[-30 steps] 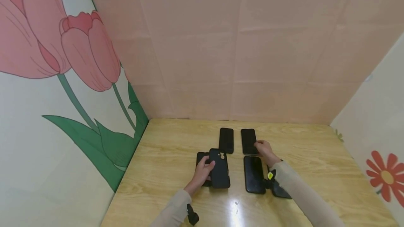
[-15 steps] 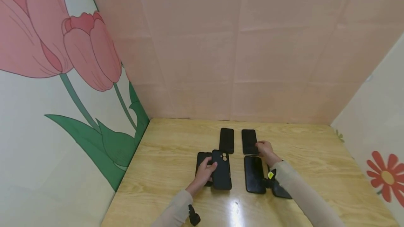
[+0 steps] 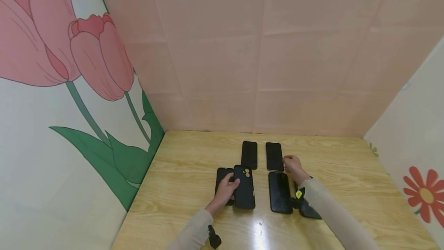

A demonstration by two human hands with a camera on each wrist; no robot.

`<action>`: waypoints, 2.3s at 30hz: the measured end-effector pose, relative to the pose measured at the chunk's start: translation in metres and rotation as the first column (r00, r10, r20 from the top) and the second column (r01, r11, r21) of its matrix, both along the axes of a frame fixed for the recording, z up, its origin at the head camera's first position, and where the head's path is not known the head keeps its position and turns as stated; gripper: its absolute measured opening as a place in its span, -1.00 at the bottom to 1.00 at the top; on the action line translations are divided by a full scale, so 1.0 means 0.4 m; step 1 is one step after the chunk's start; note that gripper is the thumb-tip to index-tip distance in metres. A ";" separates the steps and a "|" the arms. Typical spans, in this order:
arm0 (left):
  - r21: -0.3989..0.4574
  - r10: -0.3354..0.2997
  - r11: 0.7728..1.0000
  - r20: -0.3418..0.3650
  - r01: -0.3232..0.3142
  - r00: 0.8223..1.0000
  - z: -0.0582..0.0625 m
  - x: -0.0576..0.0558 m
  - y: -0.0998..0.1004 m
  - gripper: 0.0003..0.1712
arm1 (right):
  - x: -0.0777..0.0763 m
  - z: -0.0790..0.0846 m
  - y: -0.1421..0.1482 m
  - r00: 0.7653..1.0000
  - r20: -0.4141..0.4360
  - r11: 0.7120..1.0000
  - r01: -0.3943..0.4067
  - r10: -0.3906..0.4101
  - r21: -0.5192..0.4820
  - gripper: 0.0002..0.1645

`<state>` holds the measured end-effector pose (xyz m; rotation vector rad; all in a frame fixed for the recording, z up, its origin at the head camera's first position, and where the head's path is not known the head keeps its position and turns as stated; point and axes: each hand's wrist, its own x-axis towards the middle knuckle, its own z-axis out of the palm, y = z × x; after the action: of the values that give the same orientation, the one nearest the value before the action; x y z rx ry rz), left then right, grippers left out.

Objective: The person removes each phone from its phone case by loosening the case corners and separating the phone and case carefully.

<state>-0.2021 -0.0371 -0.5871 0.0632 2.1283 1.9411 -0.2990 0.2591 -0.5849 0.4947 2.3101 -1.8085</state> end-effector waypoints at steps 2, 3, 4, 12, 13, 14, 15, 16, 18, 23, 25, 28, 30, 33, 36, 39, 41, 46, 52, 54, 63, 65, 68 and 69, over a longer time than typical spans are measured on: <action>-0.016 0.001 1.000 0.000 -0.001 1.000 -0.011 -0.006 0.001 -0.39 | 0.006 0.002 -0.001 1.000 -0.016 0.999 -0.019 0.019 0.032 -0.43; -0.021 -0.002 1.000 0.000 0.002 1.000 -0.020 -0.010 0.002 -0.38 | 0.009 0.003 -0.001 0.999 -0.026 0.998 -0.030 0.031 0.047 -0.43; -0.024 -0.004 1.000 0.002 0.004 1.000 -0.020 -0.010 0.003 -0.37 | 0.012 0.005 -0.001 0.999 -0.034 0.997 -0.040 0.042 0.059 -0.44; -0.056 -0.053 0.997 0.057 0.056 0.997 -0.016 -0.016 0.010 -0.37 | 0.046 0.008 0.006 0.987 -0.102 0.983 -0.105 0.121 0.150 -0.57; -0.061 -0.056 0.996 0.062 0.060 0.996 -0.017 -0.017 0.012 -0.36 | 0.052 0.009 0.007 0.987 -0.099 0.980 -0.112 0.129 0.163 -0.57; -0.066 -0.060 0.996 0.066 0.064 0.996 -0.018 -0.018 0.013 -0.36 | 0.057 0.010 0.007 0.987 -0.094 0.978 -0.116 0.133 0.175 -0.58; -0.069 -0.063 0.995 0.068 0.068 0.996 -0.019 -0.020 0.015 -0.36 | 0.063 0.011 0.007 0.987 -0.087 0.976 -0.119 0.137 0.182 -0.59; -0.075 -0.067 0.995 0.067 0.072 0.995 -0.021 -0.020 0.015 -0.36 | 0.068 0.013 0.006 0.987 -0.078 0.974 -0.121 0.138 0.192 -0.59; -0.077 -0.074 0.994 0.069 0.080 0.995 -0.023 -0.021 0.018 -0.35 | 0.079 0.015 0.004 0.987 -0.071 0.971 -0.131 0.147 0.200 -0.60; -0.067 -0.087 0.994 0.063 0.091 0.994 -0.024 -0.023 0.025 -0.38 | 0.102 0.020 -0.003 0.983 -0.061 0.968 -0.160 0.175 0.194 -0.61; -0.066 -0.087 0.994 0.056 0.091 0.995 -0.026 -0.024 0.029 -0.39 | 0.107 0.020 -0.004 0.983 -0.048 0.970 -0.163 0.175 0.182 -0.62; -0.055 -0.088 0.994 0.049 0.091 0.995 -0.030 -0.026 0.032 -0.40 | 0.112 0.018 -0.006 0.983 -0.031 0.969 -0.175 0.183 0.176 -0.62; -0.042 -0.091 0.995 0.050 0.093 0.995 -0.034 -0.027 0.033 -0.40 | 0.113 0.017 -0.007 0.983 -0.018 0.969 -0.178 0.184 0.174 -0.62; -0.043 -0.099 0.994 0.042 0.101 0.994 -0.038 -0.029 0.032 -0.39 | 0.112 0.016 -0.007 0.982 -0.002 0.967 -0.185 0.188 0.176 -0.61; -0.128 -0.102 0.987 -0.014 0.100 0.995 -0.038 -0.033 0.031 -0.41 | 0.114 0.014 -0.005 0.983 0.010 0.968 -0.181 0.182 0.175 -0.62; -0.261 -0.098 0.963 -0.087 0.072 0.991 -0.033 -0.035 0.031 -0.45 | 0.116 0.010 0.000 0.984 0.011 0.969 -0.177 0.178 0.174 -0.63; -0.324 -0.090 0.945 -0.119 0.047 0.989 -0.026 -0.035 0.030 -0.48 | 0.118 0.008 0.002 0.983 0.002 0.967 -0.181 0.183 0.178 -0.63; -0.366 -0.071 0.931 -0.139 0.016 0.988 -0.015 -0.033 0.029 -0.49 | 0.123 0.007 0.003 0.979 -0.025 0.964 -0.196 0.204 0.182 -0.64; -0.357 -0.061 0.934 -0.123 0.013 0.991 -0.016 -0.033 0.030 -0.53 | 0.131 0.006 0.002 0.978 -0.016 0.965 -0.201 0.206 0.168 -0.65; -0.369 -0.067 0.929 -0.133 0.013 0.989 -0.015 -0.033 0.030 -0.56 | 0.132 0.005 0.003 0.977 -0.015 0.964 -0.206 0.211 0.168 -0.65; -0.422 -0.093 0.907 -0.155 0.019 0.983 0.000 -0.027 0.028 -0.57 | 0.132 0.000 0.007 0.976 -0.008 0.961 -0.213 0.217 0.174 -0.64; -0.428 -0.097 0.903 -0.157 0.021 0.983 0.000 -0.027 0.028 -0.57 | 0.132 0.000 0.005 0.976 -0.007 0.961 -0.215 0.219 0.172 -0.64; -0.436 -0.103 0.899 -0.154 0.025 0.983 -0.001 -0.028 0.027 -0.57 | 0.133 -0.001 0.004 0.975 -0.004 0.961 -0.217 0.221 0.171 -0.64; -0.435 -0.103 0.900 -0.150 0.028 0.983 -0.002 -0.028 0.027 -0.57 | 0.133 -0.001 0.003 0.975 -0.005 0.961 -0.218 0.222 0.172 -0.64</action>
<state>-0.2132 -0.0265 -0.5878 0.2189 2.5824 1.4275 -0.2456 0.2604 -0.5852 0.2268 2.4382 -1.5336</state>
